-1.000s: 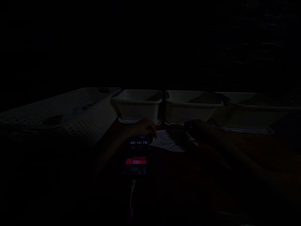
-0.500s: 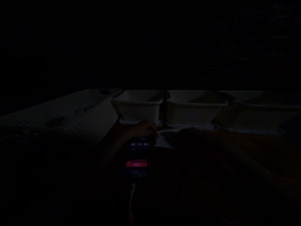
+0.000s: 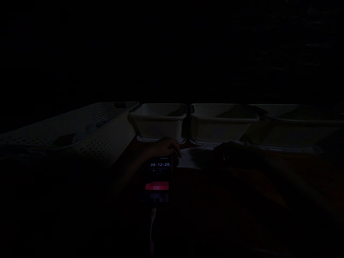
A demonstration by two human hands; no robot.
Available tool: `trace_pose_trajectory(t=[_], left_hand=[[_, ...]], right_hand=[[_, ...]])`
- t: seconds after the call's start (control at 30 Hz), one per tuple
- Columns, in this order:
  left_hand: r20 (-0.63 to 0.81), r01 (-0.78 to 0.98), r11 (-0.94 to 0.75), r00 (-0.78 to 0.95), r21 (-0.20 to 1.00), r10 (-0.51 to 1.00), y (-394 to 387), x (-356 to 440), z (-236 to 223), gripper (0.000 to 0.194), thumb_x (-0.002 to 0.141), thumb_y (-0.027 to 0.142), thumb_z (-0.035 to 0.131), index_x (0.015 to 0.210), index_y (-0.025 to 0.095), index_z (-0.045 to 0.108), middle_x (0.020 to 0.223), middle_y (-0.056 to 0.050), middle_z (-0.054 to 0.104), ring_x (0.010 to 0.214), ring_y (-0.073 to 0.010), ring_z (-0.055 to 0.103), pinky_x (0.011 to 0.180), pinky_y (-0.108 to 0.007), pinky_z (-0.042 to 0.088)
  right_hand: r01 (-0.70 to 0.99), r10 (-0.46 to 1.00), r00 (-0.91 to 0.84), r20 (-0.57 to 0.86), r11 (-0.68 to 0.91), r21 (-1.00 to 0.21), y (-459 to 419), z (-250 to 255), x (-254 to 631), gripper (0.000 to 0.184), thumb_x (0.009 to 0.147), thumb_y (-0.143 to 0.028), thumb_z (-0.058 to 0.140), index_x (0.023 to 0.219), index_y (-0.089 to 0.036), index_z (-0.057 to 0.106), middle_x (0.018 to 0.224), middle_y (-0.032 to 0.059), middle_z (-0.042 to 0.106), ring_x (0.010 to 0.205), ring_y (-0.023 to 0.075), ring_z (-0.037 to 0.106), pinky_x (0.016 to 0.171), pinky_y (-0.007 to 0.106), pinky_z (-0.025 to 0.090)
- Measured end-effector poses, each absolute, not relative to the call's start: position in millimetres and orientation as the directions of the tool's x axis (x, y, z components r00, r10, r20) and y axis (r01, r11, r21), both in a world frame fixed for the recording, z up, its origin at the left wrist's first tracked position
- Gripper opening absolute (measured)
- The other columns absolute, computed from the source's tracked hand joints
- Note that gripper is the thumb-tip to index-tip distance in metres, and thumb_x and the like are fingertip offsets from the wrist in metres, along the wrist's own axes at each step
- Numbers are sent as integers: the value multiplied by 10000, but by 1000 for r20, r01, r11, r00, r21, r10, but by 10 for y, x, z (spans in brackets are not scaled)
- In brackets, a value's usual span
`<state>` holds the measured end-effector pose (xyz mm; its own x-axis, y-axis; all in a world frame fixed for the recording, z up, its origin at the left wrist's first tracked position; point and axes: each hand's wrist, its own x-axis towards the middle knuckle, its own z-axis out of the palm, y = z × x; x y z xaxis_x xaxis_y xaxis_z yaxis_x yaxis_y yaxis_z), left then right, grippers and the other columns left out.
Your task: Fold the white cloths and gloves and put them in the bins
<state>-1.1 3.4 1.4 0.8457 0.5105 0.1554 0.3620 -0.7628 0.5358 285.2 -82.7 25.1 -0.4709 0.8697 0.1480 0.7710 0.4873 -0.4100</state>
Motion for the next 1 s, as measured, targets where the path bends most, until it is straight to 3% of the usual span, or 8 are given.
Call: trace_pose_trajectory(t=[0.1, 0.23, 0.37, 0.5, 0.6, 0.83, 1.0], left_hand=[[146, 376, -762, 843, 528, 517, 60, -15, -8, 344, 692, -26, 423, 800, 152, 697, 853, -41, 672, 793, -107, 612, 760, -231, 447], [184, 374, -769, 830, 519, 527, 98, -36, -57, 316, 682, -28, 447, 809, 141, 682, 877, -45, 667, 818, -114, 611, 769, -243, 452], [167, 375, -758, 832, 533, 529, 98, -44, -64, 341, 679, -39, 434, 815, 148, 684, 887, -38, 667, 835, -111, 612, 777, -237, 453], [159, 374, -744, 829, 555, 536, 75, -31, -40, 310, 683, -23, 453, 811, 132, 689, 864, -51, 672, 817, -116, 619, 759, -224, 458], [168, 371, -745, 827, 554, 537, 67, -22, -32, 305, 689, -18, 452, 796, 140, 689, 864, -46, 671, 806, -113, 618, 753, -224, 457], [127, 409, -745, 829, 527, 545, 52, -21, -15, 332, 680, -34, 437, 812, 140, 687, 859, -42, 670, 793, -106, 611, 741, -210, 447], [183, 393, -749, 811, 533, 555, 17, -13, 34, 282, 730, 15, 480, 886, 144, 676, 917, -49, 666, 840, -116, 605, 763, -225, 443]], right_hand=[[741, 831, -547, 103, 537, -403, -873, 342, 2711, 157, 709, -139, 550, 783, -185, 681, 765, 30, 673, 628, 91, 580, 591, 195, 433], [760, 811, -584, 23, 557, -334, -908, 350, 2386, 314, 721, -216, 578, 1031, -198, 629, 1057, 66, 635, 863, 167, 603, 693, 243, 458], [911, 921, -388, -47, 374, -174, -935, 258, 2153, 289, 826, -236, 440, 1027, -177, 639, 997, 112, 656, 791, 200, 631, 619, 268, 452], [903, 905, -424, -14, 422, -75, -904, 121, 2158, 256, 831, -276, 446, 904, -163, 664, 906, 103, 677, 688, 187, 638, 537, 249, 413], [896, 895, -444, 31, 445, -8, -867, 43, 2198, 262, 833, -272, 440, 946, -172, 654, 940, 103, 672, 726, 197, 642, 554, 255, 417], [893, 893, -450, 25, 450, -26, -885, 61, 2158, 254, 835, -259, 445, 953, -173, 653, 947, 103, 670, 741, 189, 635, 569, 253, 420], [902, 909, -414, 56, 417, -109, -954, 157, 2165, 242, 829, -226, 438, 956, -176, 639, 964, 107, 658, 772, 189, 626, 589, 247, 413]])
